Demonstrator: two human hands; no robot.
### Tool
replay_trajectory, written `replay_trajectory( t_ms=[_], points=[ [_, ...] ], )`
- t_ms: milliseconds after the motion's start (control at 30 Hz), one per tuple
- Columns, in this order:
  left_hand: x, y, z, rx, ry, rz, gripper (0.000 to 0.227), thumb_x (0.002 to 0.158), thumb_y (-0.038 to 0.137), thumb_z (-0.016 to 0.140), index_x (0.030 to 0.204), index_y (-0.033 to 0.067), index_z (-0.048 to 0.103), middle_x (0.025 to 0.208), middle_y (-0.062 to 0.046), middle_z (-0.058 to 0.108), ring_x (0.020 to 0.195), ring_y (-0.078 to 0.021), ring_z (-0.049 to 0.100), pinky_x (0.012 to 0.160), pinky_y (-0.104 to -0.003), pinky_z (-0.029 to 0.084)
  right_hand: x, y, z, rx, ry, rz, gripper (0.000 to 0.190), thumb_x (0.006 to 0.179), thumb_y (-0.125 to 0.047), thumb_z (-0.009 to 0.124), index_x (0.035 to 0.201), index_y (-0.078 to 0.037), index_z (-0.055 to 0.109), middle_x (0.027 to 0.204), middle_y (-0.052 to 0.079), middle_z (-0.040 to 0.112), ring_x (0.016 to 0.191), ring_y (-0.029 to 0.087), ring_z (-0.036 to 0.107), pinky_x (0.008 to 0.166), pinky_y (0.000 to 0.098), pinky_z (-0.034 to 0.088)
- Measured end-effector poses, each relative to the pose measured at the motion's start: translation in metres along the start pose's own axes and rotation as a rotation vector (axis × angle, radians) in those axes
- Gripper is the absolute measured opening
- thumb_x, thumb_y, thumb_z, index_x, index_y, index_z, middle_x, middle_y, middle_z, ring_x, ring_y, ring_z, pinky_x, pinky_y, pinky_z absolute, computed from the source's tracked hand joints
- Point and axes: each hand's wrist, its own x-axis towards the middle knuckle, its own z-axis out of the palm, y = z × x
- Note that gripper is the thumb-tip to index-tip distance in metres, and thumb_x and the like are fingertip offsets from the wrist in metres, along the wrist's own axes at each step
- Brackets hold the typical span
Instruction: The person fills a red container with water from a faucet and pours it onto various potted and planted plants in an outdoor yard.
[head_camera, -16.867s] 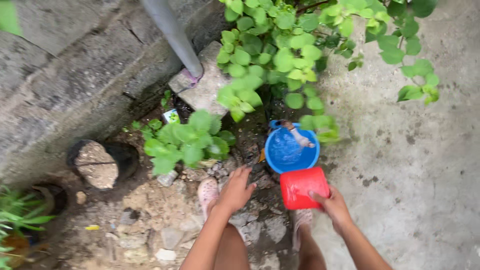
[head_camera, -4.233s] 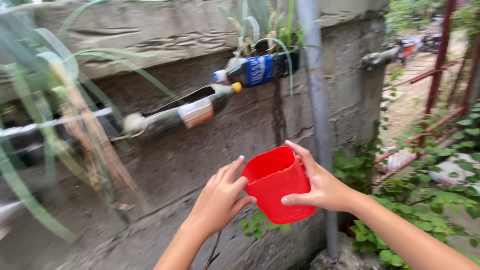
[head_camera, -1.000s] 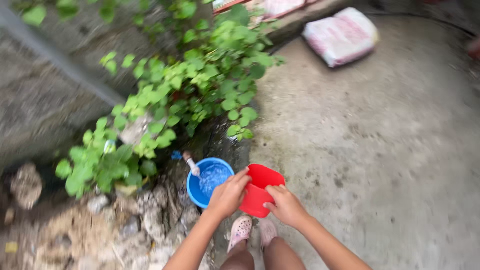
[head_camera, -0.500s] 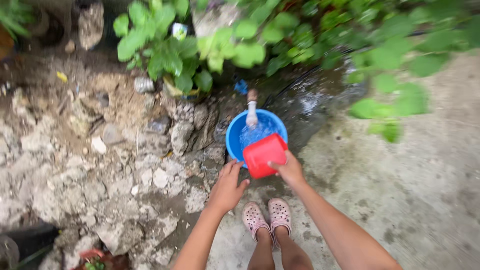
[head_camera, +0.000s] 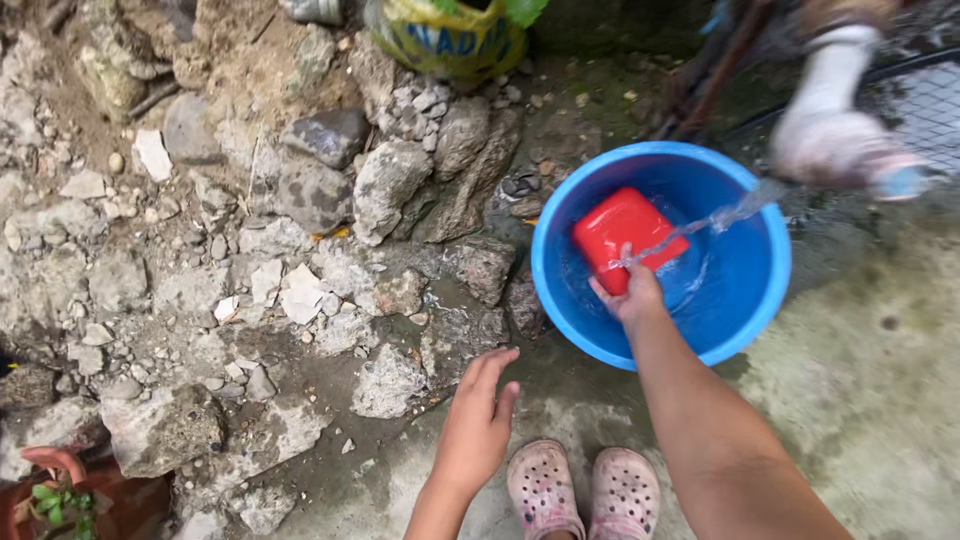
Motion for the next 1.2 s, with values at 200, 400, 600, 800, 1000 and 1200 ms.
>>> replay_trajectory(
  t_ms=[200, 400, 600, 800, 1000, 1200],
  points=[
    [-0.005, -0.012, 0.019, -0.107, -0.003, -0.101, 0.034, 0.094, 0.006, 0.056, 0.127, 0.0108, 0.062, 0.131, -0.013, 0.064, 0.119, -0.0328, 0.066, 0.099, -0.042, 0.052, 0.018, 0.001, -0.018, -0.212, 0.202, 0.100, 0.044, 0.092, -0.024, 0.069, 0.135, -0.030, 0.062, 0.139, 0.002, 0.063, 0.132, 0.035, 0.056, 0.105, 0.0690, 0.040],
    [-0.061, 0.039, 0.000, 0.214, -0.085, 0.164, 0.037, 0.087, 0.001, 0.058, 0.122, 0.0085, 0.066, 0.131, -0.015, 0.063, 0.123, -0.0367, 0.058, 0.101, -0.048, 0.047, -0.097, -0.053, 0.009, -0.503, 0.383, -0.232, 0.046, 0.089, -0.014, 0.073, 0.132, -0.020, 0.058, 0.125, 0.009, 0.069, 0.111, 0.036, 0.071, 0.089, 0.0641, 0.060],
    [-0.146, 0.091, -0.054, 0.170, -0.133, 0.103, 0.038, 0.087, 0.002, 0.060, 0.124, 0.0106, 0.068, 0.125, -0.012, 0.065, 0.124, -0.0357, 0.057, 0.105, -0.045, 0.047, -0.272, -0.094, 0.053, -1.745, 0.017, -1.221, 0.044, 0.085, -0.020, 0.079, 0.124, -0.005, 0.066, 0.111, 0.021, 0.070, 0.102, 0.041, 0.067, 0.085, 0.0497, 0.053],
    [-0.188, 0.198, -0.131, 0.071, -0.169, -0.034, 0.042, 0.090, 0.009, 0.064, 0.132, 0.0151, 0.062, 0.140, -0.005, 0.056, 0.132, -0.0304, 0.053, 0.107, -0.043, 0.046, -0.485, -0.157, 0.103, -1.846, -0.203, -1.332, 0.026, 0.082, -0.025, 0.074, 0.104, -0.012, 0.071, 0.099, 0.010, 0.073, 0.097, 0.033, 0.068, 0.084, 0.0451, 0.056],
    [-0.232, 0.354, -0.241, 0.045, -0.033, 0.151, 0.069, 0.083, 0.009, 0.073, 0.148, 0.0091, 0.047, 0.158, -0.013, 0.035, 0.141, -0.0352, 0.039, 0.110, -0.046, 0.041, -0.707, -0.178, 0.178, -1.953, -0.497, -1.343, 0.020, 0.079, -0.022, 0.075, 0.097, -0.015, 0.073, 0.089, 0.005, 0.073, 0.092, 0.027, 0.068, 0.077, 0.0408, 0.056],
    [-0.266, 0.422, -0.370, 0.176, 0.139, 0.462, 0.053, 0.076, 0.012, 0.082, 0.124, 0.0017, 0.061, 0.146, -0.021, 0.046, 0.136, -0.0399, 0.043, 0.106, -0.048, 0.042, -0.878, -0.164, 0.291, -1.708, -0.949, -1.529, 0.021, 0.072, -0.013, 0.080, 0.090, -0.009, 0.071, 0.086, 0.006, 0.072, 0.088, 0.029, 0.068, 0.071, 0.0388, 0.057]
  ],
)
